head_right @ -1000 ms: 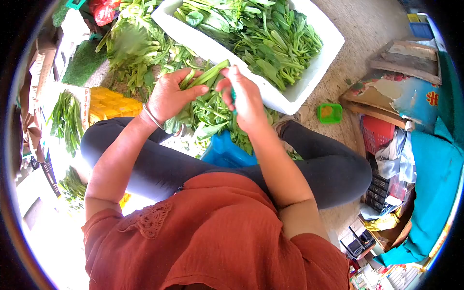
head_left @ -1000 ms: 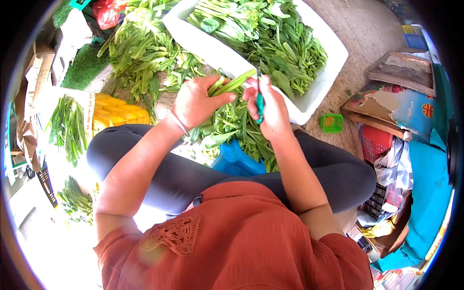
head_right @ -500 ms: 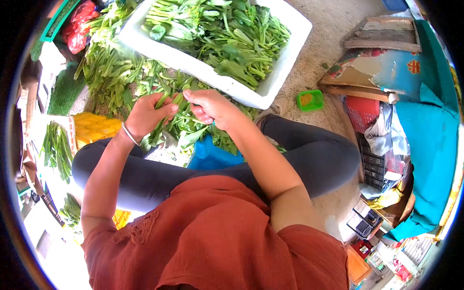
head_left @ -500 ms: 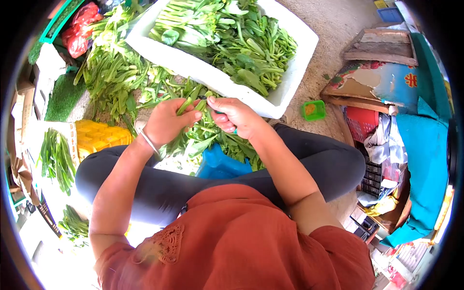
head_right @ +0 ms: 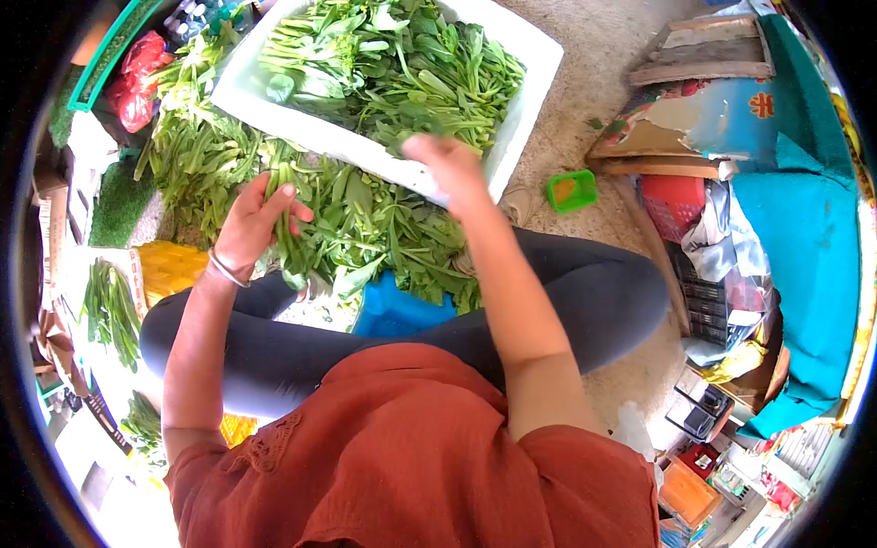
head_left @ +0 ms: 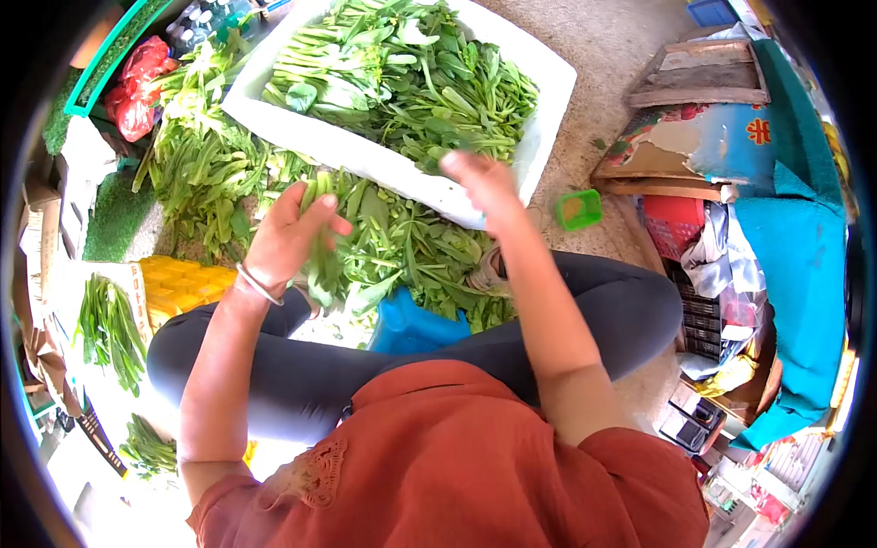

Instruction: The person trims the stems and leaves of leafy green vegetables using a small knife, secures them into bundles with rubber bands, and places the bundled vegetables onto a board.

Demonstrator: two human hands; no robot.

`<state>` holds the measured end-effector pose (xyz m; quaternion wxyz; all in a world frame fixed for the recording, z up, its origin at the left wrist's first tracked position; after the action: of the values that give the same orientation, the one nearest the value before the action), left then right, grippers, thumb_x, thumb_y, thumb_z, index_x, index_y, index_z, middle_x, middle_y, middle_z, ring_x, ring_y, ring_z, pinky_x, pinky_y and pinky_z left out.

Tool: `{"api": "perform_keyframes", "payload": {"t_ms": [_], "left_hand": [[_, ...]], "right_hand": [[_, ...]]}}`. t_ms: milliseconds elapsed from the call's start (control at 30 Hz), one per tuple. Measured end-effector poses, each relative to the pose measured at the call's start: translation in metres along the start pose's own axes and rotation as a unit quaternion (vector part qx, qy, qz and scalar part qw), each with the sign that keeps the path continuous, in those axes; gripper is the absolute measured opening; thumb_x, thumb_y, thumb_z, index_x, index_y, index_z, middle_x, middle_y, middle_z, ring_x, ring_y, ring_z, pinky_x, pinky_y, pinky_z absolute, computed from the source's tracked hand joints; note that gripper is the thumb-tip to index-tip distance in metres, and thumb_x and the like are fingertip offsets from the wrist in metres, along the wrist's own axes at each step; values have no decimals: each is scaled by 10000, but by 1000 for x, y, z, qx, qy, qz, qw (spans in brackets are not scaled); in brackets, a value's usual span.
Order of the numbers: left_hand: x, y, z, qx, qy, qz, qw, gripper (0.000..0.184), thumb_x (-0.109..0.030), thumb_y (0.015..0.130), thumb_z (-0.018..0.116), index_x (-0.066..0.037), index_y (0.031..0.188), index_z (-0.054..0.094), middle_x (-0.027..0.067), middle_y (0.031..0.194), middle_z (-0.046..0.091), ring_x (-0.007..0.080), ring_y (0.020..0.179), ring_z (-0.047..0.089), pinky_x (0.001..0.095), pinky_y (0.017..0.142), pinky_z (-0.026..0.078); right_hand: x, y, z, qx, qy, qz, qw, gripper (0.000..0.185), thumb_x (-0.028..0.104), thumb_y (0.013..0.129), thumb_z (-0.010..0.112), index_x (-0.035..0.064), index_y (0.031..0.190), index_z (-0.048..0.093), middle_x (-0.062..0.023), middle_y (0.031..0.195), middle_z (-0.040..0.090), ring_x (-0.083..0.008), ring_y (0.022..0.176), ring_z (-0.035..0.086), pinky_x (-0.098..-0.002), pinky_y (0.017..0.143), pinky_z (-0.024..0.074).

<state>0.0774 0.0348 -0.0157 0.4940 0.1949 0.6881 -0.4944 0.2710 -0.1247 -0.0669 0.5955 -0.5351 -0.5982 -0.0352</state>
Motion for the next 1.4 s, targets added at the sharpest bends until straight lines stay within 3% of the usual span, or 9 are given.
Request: {"api": "perform_keyframes", "payload": {"t_ms": [100, 233, 300, 500, 633, 833, 967, 1100, 1400], "left_hand": [[4, 3, -2, -3, 7, 25, 1000, 237, -225, 885, 510, 9, 913, 480, 62, 669, 600, 91, 590, 531, 226, 552, 424], [0, 2, -2, -20, 37, 72, 997, 272, -259, 894, 500, 13, 891, 504, 57, 635, 580, 101, 569, 527, 237, 550, 428], [4, -2, -1, 4, -25, 2, 1000, 332, -266, 909, 478, 33, 1053, 506, 28, 609, 524, 110, 509, 500, 237, 516, 423], [-3, -6, -15, -108, 2, -25, 994, 214, -140, 786, 654, -44, 966, 591, -42, 596, 490, 40, 420, 418, 181, 402, 383], [-11, -5, -12, -106, 12, 35, 994, 140, -135, 777, 660, -48, 882, 629, -24, 602, 536, 50, 465, 471, 195, 443, 413], [-44, -21, -14, -237, 247, 289, 894, 133, -123, 749, 678, -67, 867, 650, 59, 718, 646, 118, 577, 580, 268, 561, 466], [-53, -28, 7, -180, 358, 389, 830, 270, -157, 706, 698, -114, 965, 638, 86, 844, 634, 242, 801, 585, 350, 713, 465], [-26, -17, 11, -62, 317, 213, 922, 286, -233, 737, 684, -55, 953, 627, 135, 758, 631, 257, 651, 598, 325, 618, 470], [0, -5, -11, -94, 278, 110, 950, 301, -249, 707, 713, -11, 873, 637, 121, 660, 624, 155, 562, 576, 306, 575, 464]], "right_hand": [[-40, 77, -61, -263, 169, -20, 950, 258, 194, 761, 674, 8, 916, 586, -61, 682, 584, -109, 501, 503, -219, 399, 338], [-61, 111, -60, -209, 186, 75, 957, 197, 143, 766, 667, 15, 882, 571, -54, 693, 590, -103, 474, 501, -210, 380, 327], [-50, 117, -69, -199, 219, -19, 955, 186, 137, 766, 669, 31, 874, 560, -37, 683, 589, -92, 452, 491, -201, 364, 311], [39, 28, -90, -121, 309, -308, 892, 188, 93, 840, 572, 31, 1018, 557, -99, 807, 627, -83, 558, 527, -181, 414, 349], [63, -8, -91, -120, 306, -338, 882, 232, 95, 851, 562, 21, 1070, 540, -88, 844, 612, -78, 546, 504, -179, 424, 344], [58, -22, -47, -73, 198, -290, 933, 237, 107, 836, 591, 38, 1063, 579, -20, 766, 590, -67, 591, 523, -177, 459, 345], [47, -37, 17, 80, 122, -272, 951, 199, 72, 824, 588, 40, 1020, 602, -5, 768, 586, -66, 596, 516, -182, 503, 384], [37, -55, 65, 176, 109, -205, 957, 206, 59, 824, 583, 21, 1026, 597, -7, 753, 571, -71, 594, 509, -192, 530, 414], [20, -64, 101, 230, 208, -121, 943, 338, 332, 897, 495, 28, 1034, 557, 9, 676, 522, -38, 513, 393, -175, 439, 270]]}}
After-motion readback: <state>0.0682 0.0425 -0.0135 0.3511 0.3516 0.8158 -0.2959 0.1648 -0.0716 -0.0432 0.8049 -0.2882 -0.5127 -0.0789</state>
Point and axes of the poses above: each hand's wrist, its own y-axis towards the middle knuckle, its own z-axis out of the palm, x = y × z, the point moved 7 cm from there along y, towards the middle knuckle
